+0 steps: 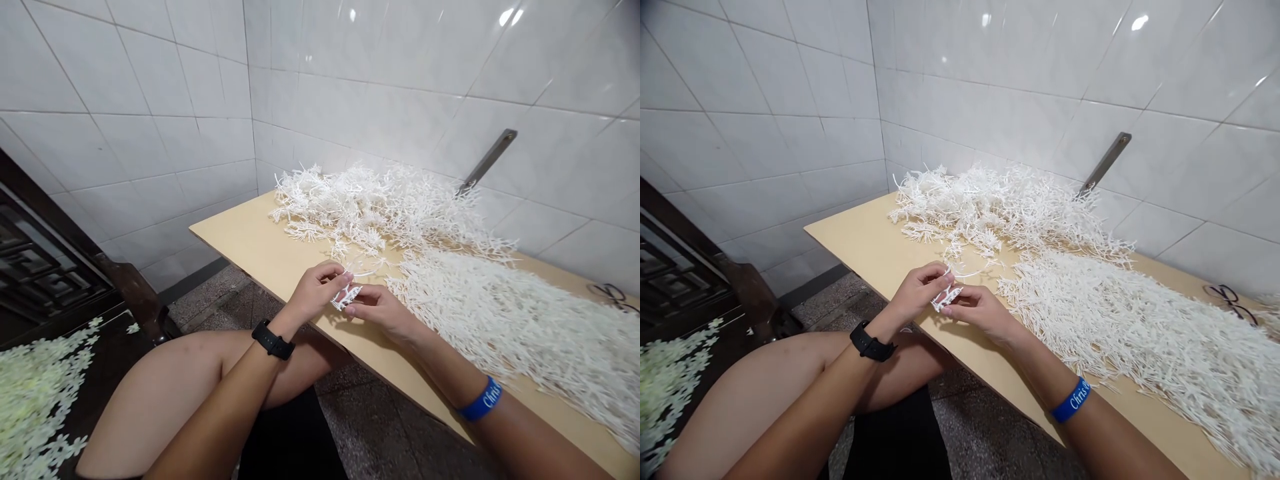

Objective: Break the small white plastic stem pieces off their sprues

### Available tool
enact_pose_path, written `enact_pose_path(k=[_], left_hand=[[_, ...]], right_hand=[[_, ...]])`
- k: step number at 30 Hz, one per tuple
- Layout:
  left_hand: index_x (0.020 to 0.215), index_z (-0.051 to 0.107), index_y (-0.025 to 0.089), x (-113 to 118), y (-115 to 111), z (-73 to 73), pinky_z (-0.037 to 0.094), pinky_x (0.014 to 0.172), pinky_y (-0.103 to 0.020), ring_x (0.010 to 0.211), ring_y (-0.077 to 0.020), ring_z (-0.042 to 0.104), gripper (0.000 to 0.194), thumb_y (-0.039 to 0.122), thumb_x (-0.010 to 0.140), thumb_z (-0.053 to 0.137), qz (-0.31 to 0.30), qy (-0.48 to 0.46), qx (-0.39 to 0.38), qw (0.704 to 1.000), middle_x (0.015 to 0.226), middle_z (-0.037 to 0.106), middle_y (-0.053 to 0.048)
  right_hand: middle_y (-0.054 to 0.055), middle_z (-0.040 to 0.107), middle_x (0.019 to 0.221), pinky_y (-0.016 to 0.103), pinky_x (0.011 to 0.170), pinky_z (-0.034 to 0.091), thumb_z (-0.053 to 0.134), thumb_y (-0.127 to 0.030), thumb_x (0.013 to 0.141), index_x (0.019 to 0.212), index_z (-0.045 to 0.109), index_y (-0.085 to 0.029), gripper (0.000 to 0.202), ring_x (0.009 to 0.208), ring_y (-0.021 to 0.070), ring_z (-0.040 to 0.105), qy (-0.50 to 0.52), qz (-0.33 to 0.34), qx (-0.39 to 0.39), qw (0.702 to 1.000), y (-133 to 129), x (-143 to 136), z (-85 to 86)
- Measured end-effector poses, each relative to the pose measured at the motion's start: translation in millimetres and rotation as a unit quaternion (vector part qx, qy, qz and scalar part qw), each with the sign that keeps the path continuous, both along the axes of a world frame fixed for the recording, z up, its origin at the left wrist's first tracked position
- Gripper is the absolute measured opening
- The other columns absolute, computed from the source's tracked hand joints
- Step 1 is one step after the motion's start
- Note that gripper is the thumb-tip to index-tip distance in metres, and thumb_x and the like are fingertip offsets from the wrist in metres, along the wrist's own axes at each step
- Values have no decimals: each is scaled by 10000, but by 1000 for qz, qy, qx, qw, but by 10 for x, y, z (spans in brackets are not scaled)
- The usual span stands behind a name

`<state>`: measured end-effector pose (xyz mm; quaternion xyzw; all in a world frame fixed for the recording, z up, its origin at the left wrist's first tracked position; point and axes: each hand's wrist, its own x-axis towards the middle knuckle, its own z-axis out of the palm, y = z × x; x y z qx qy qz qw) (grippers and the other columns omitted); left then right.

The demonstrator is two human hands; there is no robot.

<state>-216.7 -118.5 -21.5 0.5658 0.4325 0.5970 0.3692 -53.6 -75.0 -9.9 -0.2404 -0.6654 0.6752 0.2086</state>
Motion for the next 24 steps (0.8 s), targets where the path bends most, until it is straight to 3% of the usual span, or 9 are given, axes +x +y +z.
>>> enact_pose_path(k=[5,11,18,21,24], left_hand=[[699,623,158,1,-7,-17,393,664,-243,706,-136,508,281,397,845,596,-39,6,0,999,762,560,-18],[721,624,158,26,-19,-8,386,648,-244,678,-129,498,281,412,839,602,-53,12,-9,998,748,556,-12],[694,604,146,28,-9,-15,381,631,-239,638,-120,484,350,467,833,601,-23,-11,-40,999,661,541,7],[835,680,123,5,2,-25,433,722,-276,737,-166,573,478,569,862,510,-41,-50,-81,995,774,653,-52],[1056,694,109,-10,-4,-18,459,823,-330,842,-215,634,677,680,865,386,-120,-71,-96,986,925,708,-117]], right_hand=[[28,686,803,337,764,488,798,-314,677,823,743,-178,207,752,153,592,-9,30,-6,1000,-14,11,10],[-13,537,584,279,596,370,783,-431,682,577,634,-150,334,586,109,444,-26,-9,4,1000,-69,-17,-13],[-12,528,586,269,571,318,754,-429,722,652,650,-142,313,577,107,425,-14,-34,3,999,-103,-42,-55],[-14,525,601,269,576,322,736,-417,749,659,634,-151,298,582,108,431,27,-59,23,998,-82,-24,-89],[-16,509,601,275,596,340,669,-412,821,650,609,-167,305,592,114,440,75,-73,69,992,-60,-13,-119]])
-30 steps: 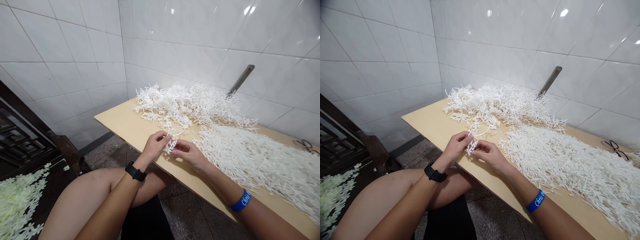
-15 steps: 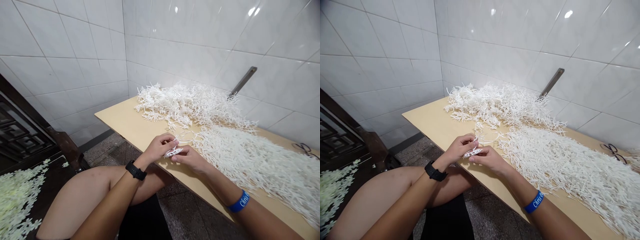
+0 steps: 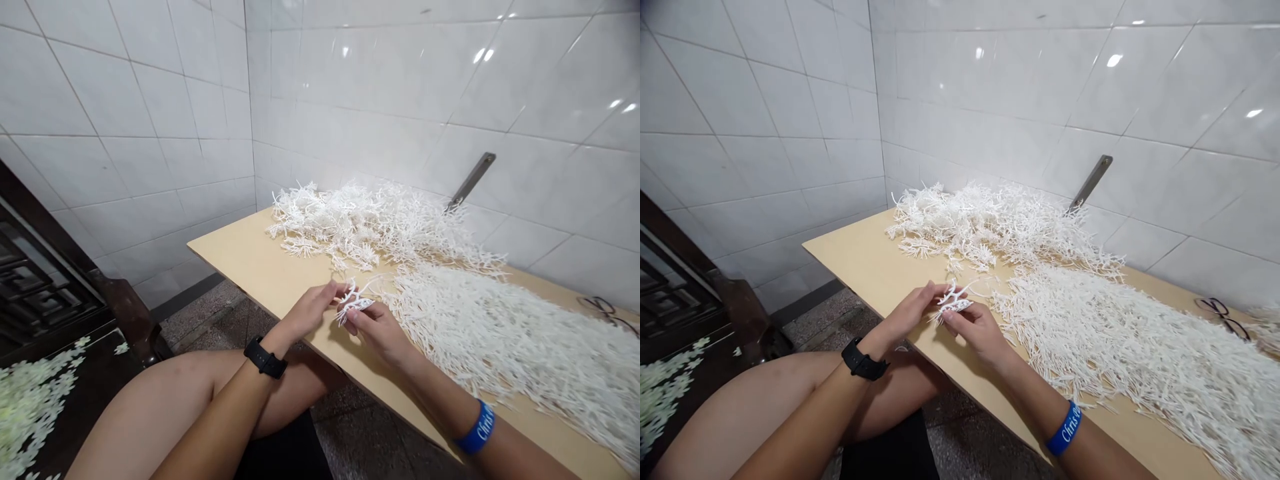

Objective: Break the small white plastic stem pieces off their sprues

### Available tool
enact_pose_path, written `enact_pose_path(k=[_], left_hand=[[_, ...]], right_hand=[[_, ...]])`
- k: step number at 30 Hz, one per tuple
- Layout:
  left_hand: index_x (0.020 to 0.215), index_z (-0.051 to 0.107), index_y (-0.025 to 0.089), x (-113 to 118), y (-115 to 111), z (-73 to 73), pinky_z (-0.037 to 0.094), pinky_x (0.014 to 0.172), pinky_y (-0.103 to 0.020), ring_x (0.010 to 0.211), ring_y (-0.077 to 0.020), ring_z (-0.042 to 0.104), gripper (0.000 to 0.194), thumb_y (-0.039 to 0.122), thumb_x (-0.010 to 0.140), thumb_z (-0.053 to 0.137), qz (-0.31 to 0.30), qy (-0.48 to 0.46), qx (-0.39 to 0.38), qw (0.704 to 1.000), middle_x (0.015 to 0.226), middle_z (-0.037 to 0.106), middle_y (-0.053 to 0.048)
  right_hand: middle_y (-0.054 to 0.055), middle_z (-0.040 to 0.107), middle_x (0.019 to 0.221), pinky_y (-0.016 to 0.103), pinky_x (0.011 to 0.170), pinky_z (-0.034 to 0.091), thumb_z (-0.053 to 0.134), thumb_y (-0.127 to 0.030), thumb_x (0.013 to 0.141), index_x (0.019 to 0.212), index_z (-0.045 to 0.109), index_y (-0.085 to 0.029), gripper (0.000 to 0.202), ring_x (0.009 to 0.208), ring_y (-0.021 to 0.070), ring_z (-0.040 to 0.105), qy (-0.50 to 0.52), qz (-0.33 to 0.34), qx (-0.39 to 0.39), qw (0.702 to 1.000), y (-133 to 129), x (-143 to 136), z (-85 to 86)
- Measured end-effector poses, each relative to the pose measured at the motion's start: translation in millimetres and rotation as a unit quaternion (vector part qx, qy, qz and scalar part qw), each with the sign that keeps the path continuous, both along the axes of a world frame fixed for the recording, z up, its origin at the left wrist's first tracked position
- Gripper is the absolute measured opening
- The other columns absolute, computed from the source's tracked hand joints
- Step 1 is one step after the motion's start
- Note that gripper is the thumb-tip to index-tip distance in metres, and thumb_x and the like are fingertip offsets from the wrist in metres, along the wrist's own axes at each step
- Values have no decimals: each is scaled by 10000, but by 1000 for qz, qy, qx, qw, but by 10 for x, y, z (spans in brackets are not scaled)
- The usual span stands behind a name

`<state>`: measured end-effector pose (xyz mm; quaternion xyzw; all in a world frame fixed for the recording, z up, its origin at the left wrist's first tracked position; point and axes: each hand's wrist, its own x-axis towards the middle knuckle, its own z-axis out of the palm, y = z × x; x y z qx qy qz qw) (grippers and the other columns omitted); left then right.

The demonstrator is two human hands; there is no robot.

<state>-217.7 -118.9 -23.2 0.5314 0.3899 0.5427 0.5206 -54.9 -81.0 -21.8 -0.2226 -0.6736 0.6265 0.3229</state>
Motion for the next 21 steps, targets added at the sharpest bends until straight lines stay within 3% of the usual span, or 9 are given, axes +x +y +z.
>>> enact_pose_path(k=[3,5,12,16,21], left_hand=[[1219,638,121,-9,-13,11,484,744,-318,779,-215,659,761,724,836,374,-98,14,2,995,917,717,-132],[1277,603,142,-13,-19,14,478,663,-280,733,-198,658,723,691,844,419,-117,33,2,993,894,718,-125],[1196,666,105,1,-29,25,437,521,-227,514,-130,571,635,612,880,449,-55,61,-22,996,611,671,-64],[1146,687,79,4,-19,22,494,615,-273,579,-175,637,636,608,877,456,-57,51,1,997,606,685,-81],[953,746,100,15,0,-23,504,715,-296,733,-214,676,526,558,874,499,57,76,20,995,731,728,-99]], right_hand=[[-9,503,575,278,581,341,617,-444,856,630,609,-168,357,573,118,443,-17,9,30,999,3,-17,-3],[2,523,574,274,553,336,608,-494,845,644,634,-161,390,551,117,439,-45,13,34,998,-8,-42,12],[18,555,573,273,549,358,585,-579,827,641,630,-152,468,542,119,454,-74,34,57,995,-10,-92,47],[4,501,515,273,511,331,481,-646,856,586,577,-168,557,494,114,417,-68,30,33,997,18,-91,-3],[-17,469,480,276,608,381,397,-576,928,514,469,-195,567,527,119,447,-120,-24,150,981,-5,-109,-18]])
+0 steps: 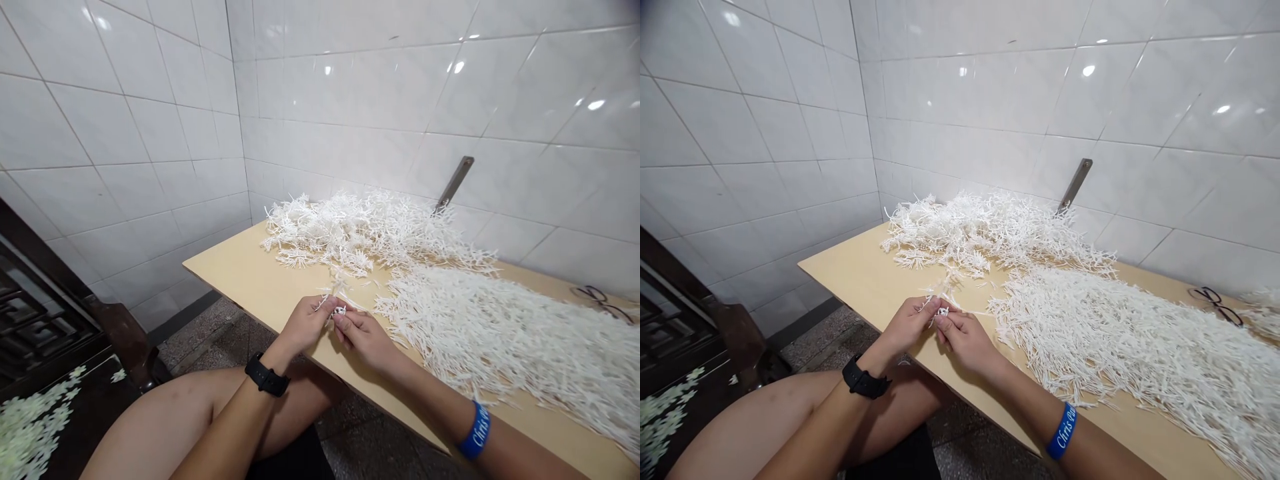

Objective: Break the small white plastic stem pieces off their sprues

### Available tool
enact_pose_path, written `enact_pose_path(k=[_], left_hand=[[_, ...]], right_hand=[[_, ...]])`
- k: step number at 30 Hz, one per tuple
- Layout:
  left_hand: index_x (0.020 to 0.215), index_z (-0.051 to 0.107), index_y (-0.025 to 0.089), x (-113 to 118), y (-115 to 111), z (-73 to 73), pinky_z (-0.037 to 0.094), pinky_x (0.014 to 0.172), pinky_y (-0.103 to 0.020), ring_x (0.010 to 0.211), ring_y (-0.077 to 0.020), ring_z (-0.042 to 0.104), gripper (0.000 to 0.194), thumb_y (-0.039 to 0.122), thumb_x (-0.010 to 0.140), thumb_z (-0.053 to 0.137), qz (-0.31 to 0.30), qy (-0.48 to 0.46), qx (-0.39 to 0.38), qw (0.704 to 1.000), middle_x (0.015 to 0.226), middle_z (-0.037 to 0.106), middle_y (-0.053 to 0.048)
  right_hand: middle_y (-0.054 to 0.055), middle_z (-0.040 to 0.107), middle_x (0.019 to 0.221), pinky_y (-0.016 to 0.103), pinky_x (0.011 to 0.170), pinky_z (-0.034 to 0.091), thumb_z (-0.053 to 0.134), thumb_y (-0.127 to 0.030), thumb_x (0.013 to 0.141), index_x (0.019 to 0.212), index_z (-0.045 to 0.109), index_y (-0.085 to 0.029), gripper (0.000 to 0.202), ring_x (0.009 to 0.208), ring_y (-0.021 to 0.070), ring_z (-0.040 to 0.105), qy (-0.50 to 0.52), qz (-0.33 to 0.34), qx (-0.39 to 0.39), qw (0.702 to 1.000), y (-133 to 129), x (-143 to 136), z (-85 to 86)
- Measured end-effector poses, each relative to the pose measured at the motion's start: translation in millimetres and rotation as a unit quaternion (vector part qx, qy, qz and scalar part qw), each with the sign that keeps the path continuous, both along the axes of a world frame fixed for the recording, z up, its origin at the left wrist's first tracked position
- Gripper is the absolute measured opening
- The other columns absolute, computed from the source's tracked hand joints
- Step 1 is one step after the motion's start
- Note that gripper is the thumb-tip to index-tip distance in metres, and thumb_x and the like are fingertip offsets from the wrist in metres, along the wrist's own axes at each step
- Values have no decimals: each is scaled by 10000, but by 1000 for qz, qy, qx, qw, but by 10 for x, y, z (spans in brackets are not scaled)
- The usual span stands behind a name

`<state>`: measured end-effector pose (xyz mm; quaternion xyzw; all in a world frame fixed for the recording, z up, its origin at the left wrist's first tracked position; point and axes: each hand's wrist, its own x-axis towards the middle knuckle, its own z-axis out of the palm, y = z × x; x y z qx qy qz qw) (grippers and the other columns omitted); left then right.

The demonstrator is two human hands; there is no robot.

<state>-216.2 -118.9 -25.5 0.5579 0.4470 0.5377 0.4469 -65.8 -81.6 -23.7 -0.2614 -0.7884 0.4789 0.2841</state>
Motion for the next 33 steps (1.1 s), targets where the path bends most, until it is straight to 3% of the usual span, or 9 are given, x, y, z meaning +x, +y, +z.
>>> enact_pose_path(k=[6,10,13,16,22,28,31,33], left_hand=[[787,691,132,83,3,-36,501,596,-271,513,-158,618,429,529,850,539,79,-72,-38,993,544,648,-28],[670,580,151,83,45,-19,522,602,-282,433,-120,572,422,556,787,616,190,-221,-76,954,473,574,20],[735,627,120,82,61,1,543,706,-327,603,-172,673,453,571,766,640,157,-234,-81,956,640,687,-69],[827,676,89,88,57,9,531,816,-367,809,-233,707,470,554,761,660,133,-233,-68,961,859,736,-157],[867,683,97,53,66,-35,500,890,-389,890,-241,703,415,505,801,639,141,-252,-55,956,921,738,-156],[922,680,103,26,80,-54,473,940,-391,981,-245,686,401,486,811,634,148,-277,-56,948,1025,725,-169],[997,678,111,27,69,-30,460,963,-390,1025,-245,673,410,480,831,612,147,-284,-60,946,1069,717,-169],[1057,668,128,28,58,-13,453,974,-393,1051,-246,664,412,475,849,593,145,-286,-61,945,1090,715,-161]], right_hand=[[-15,511,511,263,628,384,347,-450,973,544,502,-193,524,531,118,478,-62,-4,81,995,-52,8,28],[-4,568,553,249,580,376,389,-351,963,581,532,-182,442,527,118,508,-96,47,121,987,-93,74,53],[14,623,617,254,637,426,371,-280,958,654,574,-178,380,597,135,574,-81,30,126,988,-43,124,94],[41,676,702,274,674,460,390,-215,923,701,608,-178,314,687,166,622,-82,-30,150,985,78,163,130],[93,734,1009,366,805,490,458,-132,848,1050,712,-193,330,906,237,661,-153,-143,231,950,314,292,70],[97,702,1110,470,927,432,438,0,738,1069,714,-196,474,1011,270,607,-171,-167,330,913,471,422,8],[98,705,1062,487,950,421,417,6,701,982,723,-189,459,1026,271,598,-120,-200,305,923,425,418,42],[96,706,1015,458,905,467,408,-28,722,933,712,-184,402,980,253,620,-57,-200,228,951,343,368,68]])
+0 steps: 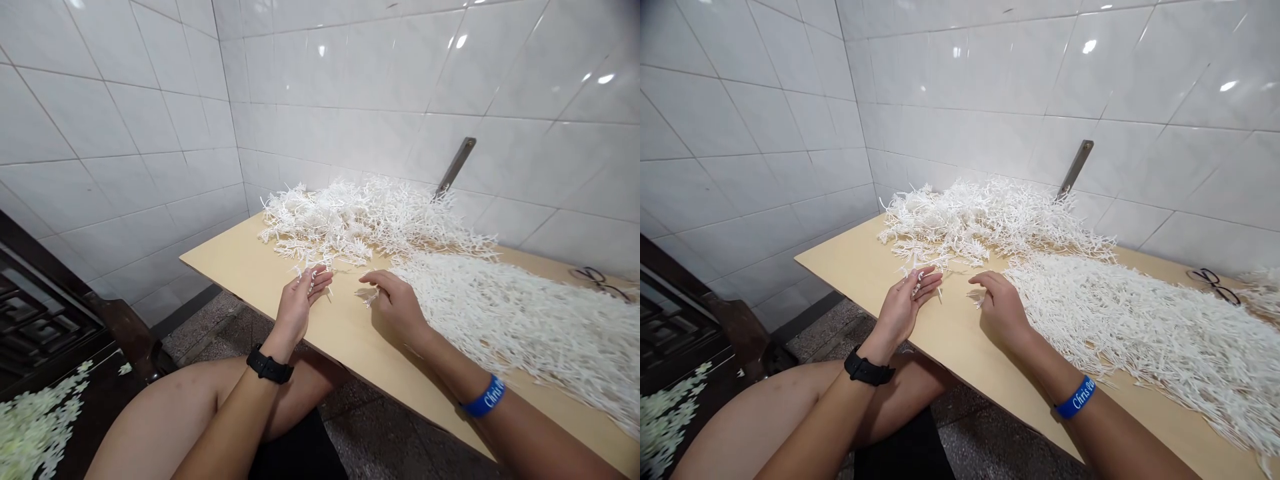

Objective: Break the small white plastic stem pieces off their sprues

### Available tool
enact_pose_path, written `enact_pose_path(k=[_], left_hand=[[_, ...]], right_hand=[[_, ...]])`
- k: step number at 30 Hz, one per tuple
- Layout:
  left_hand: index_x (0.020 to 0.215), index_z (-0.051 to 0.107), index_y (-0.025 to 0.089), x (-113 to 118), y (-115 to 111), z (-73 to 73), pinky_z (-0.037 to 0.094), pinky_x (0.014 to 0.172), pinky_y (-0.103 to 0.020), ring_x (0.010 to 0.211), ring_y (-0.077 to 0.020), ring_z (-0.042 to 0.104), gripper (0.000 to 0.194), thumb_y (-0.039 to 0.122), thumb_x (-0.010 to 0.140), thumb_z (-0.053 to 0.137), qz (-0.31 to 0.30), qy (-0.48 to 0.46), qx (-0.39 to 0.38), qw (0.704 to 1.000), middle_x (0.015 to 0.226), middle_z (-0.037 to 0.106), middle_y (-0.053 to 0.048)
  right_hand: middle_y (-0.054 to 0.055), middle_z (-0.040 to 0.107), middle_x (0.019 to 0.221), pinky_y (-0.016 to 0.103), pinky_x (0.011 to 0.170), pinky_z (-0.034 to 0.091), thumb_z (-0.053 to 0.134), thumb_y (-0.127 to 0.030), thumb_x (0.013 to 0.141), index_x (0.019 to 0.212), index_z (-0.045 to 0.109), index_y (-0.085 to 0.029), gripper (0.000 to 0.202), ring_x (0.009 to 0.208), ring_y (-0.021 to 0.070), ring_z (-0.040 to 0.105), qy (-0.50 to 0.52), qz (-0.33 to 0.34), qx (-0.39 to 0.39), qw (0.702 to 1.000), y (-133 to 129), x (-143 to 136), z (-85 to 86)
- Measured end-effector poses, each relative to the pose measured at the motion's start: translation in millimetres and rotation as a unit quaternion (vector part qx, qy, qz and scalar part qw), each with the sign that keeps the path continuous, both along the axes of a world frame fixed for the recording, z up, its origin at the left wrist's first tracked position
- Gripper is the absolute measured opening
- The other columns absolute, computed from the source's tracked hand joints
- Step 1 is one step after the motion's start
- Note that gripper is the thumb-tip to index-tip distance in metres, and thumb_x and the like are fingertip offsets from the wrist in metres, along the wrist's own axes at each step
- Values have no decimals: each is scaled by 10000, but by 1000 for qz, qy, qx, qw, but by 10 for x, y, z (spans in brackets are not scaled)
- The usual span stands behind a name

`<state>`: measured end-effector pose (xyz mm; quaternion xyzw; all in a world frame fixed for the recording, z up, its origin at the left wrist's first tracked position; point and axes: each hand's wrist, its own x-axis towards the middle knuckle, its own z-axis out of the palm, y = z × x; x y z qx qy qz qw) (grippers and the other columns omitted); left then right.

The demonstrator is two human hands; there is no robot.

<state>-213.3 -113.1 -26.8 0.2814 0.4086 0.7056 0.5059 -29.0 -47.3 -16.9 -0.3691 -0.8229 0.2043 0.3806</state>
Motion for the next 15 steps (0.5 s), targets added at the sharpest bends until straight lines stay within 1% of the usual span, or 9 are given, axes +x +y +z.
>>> enact_pose_path(k=[2,4,5,6,7,9,11,13,15], left_hand=[[1101,658,137,-3,-9,8,443,987,-397,1062,-247,659,420,474,867,572,-10,3,0,1000,1102,713,-158],[1144,645,140,-12,-13,5,424,1009,-401,1088,-250,646,445,486,887,535,-26,6,4,1000,1125,705,-159],[1171,636,144,-18,-13,0,412,1022,-405,1111,-252,634,462,496,898,512,-35,9,7,999,1142,699,-158],[1201,624,151,-25,-14,-6,398,1035,-412,1136,-255,619,481,506,906,490,-44,13,12,999,1160,692,-154],[1236,608,162,-31,-14,-12,384,1047,-419,1160,-257,603,497,513,913,470,-55,18,20,998,1177,686,-148],[1308,560,183,-38,-19,-18,360,1065,-430,1200,-261,573,519,512,925,442,-82,33,40,995,1215,669,-137],[1370,504,209,-34,-32,-13,338,1083,-427,1239,-256,541,527,499,938,419,-117,47,58,990,1272,636,-124],[1408,458,252,-21,-51,-1,336,1088,-430,1266,-255,517,524,496,949,396,-156,53,68,984,1344,585,-106],[1412,450,301,-1,-72,13,360,1073,-442,1276,-265,508,509,504,949,392,-196,54,73,976,1402,533,-89]], right_hand=[[108,699,1042,430,822,522,424,-93,769,964,686,-178,338,932,241,649,85,41,-151,984,-87,-76,6],[147,676,1118,421,781,551,467,-158,797,1023,649,-160,290,923,244,671,158,63,-317,933,-143,-146,-12],[168,659,1152,421,792,553,494,-175,798,1038,633,-151,279,942,249,672,184,51,-364,911,-155,-170,-25],[179,646,1171,421,819,547,520,-182,794,1048,621,-147,275,973,251,665,201,24,-374,905,-160,-184,-37],[177,642,1168,420,850,535,538,-186,795,1052,613,-149,271,1004,250,651,210,-9,-350,913,-163,-190,-43],[150,650,1108,410,860,525,533,-208,824,1046,605,-165,237,1006,236,633,206,-43,-261,942,-184,-190,-33],[120,658,1040,395,815,538,505,-253,869,1031,605,-179,204,934,215,636,182,1,-216,959,-245,-202,0],[108,658,1032,373,765,550,500,-288,891,1038,607,-186,208,876,198,641,147,87,-234,957,-333,-244,37],[105,641,1099,351,748,549,548,-298,876,1121,587,-201,267,898,194,633,119,151,-253,948,-408,-301,59]])
